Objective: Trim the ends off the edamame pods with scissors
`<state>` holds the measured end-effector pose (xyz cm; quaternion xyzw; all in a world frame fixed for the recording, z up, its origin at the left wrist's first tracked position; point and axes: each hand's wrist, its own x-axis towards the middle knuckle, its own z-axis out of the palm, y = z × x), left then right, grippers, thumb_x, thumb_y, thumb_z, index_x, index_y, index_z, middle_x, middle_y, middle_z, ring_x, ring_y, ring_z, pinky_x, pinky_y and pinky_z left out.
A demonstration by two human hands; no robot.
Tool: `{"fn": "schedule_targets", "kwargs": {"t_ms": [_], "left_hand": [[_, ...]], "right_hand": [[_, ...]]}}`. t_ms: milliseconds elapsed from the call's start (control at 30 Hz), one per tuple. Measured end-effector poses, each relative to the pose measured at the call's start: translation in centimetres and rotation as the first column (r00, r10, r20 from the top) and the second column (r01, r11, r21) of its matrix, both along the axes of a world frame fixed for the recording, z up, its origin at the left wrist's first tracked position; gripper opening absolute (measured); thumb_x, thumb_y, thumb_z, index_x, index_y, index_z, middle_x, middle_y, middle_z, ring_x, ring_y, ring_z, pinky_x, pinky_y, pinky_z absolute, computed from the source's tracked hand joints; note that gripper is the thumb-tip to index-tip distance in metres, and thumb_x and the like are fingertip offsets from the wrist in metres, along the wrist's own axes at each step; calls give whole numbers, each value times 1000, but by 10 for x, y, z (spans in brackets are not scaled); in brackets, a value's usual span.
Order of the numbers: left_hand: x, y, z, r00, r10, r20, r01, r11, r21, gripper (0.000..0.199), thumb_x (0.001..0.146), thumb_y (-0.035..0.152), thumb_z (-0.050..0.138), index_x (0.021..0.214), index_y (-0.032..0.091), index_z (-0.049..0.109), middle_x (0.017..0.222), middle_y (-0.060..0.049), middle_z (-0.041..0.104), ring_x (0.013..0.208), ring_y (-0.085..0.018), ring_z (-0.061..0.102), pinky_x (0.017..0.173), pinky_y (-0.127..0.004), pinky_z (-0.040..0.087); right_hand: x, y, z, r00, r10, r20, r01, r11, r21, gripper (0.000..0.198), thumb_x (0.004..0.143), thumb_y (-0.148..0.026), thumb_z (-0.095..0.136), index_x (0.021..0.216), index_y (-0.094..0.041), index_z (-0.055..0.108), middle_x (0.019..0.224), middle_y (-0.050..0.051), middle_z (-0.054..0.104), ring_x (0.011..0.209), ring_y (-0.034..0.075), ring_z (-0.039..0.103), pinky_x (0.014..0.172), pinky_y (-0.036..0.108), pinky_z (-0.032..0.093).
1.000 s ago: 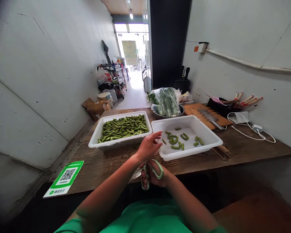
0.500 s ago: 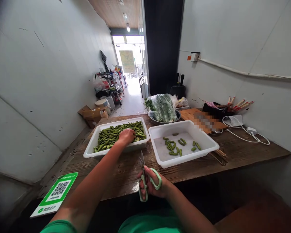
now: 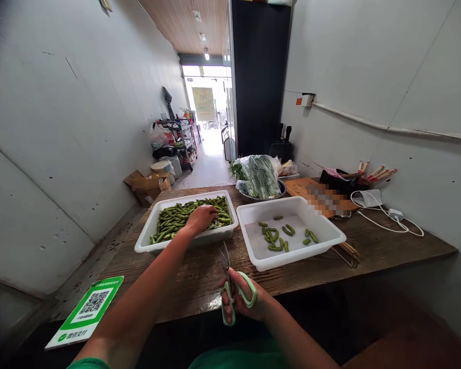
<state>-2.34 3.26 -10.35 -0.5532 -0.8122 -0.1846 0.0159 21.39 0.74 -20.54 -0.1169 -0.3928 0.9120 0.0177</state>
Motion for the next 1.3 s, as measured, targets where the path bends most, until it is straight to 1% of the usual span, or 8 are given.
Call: {"fn": "schedule_targets", "kwargs": {"t_ms": [133,233,333,533,733,967,1167,1300], "left_hand": [[12,-41,5,958,-92,270,50,986,160,27,79,35,51,83,17,71,76,-5,69,70,-17,59,66,-26,41],[25,-78,-8,810,-169,562,100,983,152,33,74,45,56,73,16,71,67,-3,67,64,-16,56,62,-25,39],[39,-100,-26,680,-122,723,83,992,90,36,71,47,60,77,14,72,66,-3,66,61,-15,53,60,-26,38],[44,-107,-41,573,-87,815,83,995,48,35,69,44,64,78,12,73,64,-4,64,58,-13,49,55,-25,35],[44,-108,-36,564,-99,820,116,992,40,33,68,44,65,74,12,72,61,-3,61,55,-12,45,51,-23,32],[44,-108,-40,401,-83,912,131,991,33,29,67,40,70,71,12,69,54,0,57,45,-7,38,42,-21,26],[47,-113,-44,-1,-199,980,-127,972,198,21,68,26,74,82,14,64,69,-1,63,52,-6,52,46,-16,39],[56,-112,-42,-192,-258,947,-391,905,167,11,69,11,70,76,12,63,67,-1,63,58,-7,59,53,-14,47]], "right_hand": [[7,-2,10,995,-98,-13,99,987,128,51,79,-64,49,98,-16,49,60,-3,53,43,11,51,43,27,45],[10,0,22,988,-149,45,129,949,289,49,78,-62,53,96,-17,49,59,-4,53,42,10,50,41,24,44],[6,2,29,985,-119,126,57,909,414,49,75,-63,55,91,-16,49,58,-4,52,40,10,50,37,22,42],[2,1,34,989,-74,130,-9,836,549,45,77,-62,52,74,-17,46,52,-5,51,34,8,47,32,19,37],[9,-1,50,979,-87,184,-47,782,622,47,73,-61,58,65,-17,43,48,-7,47,33,6,44,30,16,34],[11,1,41,978,-106,178,-21,804,594,46,71,-61,59,70,-17,46,47,-7,46,30,6,42,27,17,32],[9,-1,21,994,-38,106,-3,930,368,48,76,-61,55,94,-17,50,61,-5,51,44,8,49,40,21,44],[8,-3,13,999,26,33,-33,971,237,50,81,-63,47,103,-18,48,66,-3,52,51,10,53,49,26,47]]}}
